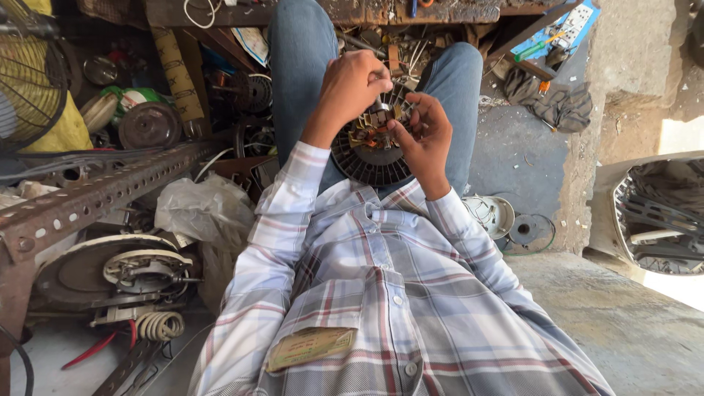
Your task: The person connects wires to the internal copper coils of a fan motor hub while holding the assembly on their lap.
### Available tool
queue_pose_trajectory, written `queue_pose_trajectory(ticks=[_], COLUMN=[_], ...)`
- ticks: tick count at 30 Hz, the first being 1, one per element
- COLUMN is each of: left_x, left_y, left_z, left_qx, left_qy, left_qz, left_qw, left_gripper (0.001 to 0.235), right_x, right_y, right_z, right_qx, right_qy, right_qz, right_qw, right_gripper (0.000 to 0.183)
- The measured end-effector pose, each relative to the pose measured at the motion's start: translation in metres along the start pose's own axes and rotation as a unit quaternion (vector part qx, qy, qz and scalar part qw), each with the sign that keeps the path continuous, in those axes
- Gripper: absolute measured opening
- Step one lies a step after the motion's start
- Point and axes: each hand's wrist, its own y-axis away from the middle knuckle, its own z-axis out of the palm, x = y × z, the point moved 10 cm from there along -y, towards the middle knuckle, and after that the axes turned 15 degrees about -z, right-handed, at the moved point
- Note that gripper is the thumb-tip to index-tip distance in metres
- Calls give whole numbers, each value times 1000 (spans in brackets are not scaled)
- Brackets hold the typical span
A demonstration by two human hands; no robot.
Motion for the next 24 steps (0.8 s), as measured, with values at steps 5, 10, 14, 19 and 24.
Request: queue_pose_trajectory(ticks=[5,10,14,19,24], left_x=[-21,-8,9,24,45], left_y=[8,47,99,148,166], left_z=[-2,-43,-50,-19,-13], left_qx=[45,123,112,55,52], left_qy=[-11,-10,53,25,-104], left_qz=[2,-9,-7,33,80], left_qw=[999,992,992,998,990], left_gripper=[15,17,16,14,13], right_x=[-18,22,37,21,-80], right_y=[-24,-31,-26,-25,27], right_z=[14,31,31,20,28], right_qx=[-225,-333,-345,-255,-243], right_qy=[50,-31,-94,-68,295], right_qz=[-103,-20,35,18,-406], right_qw=[968,942,933,964,830], right_gripper=[37,48,52,41,36])
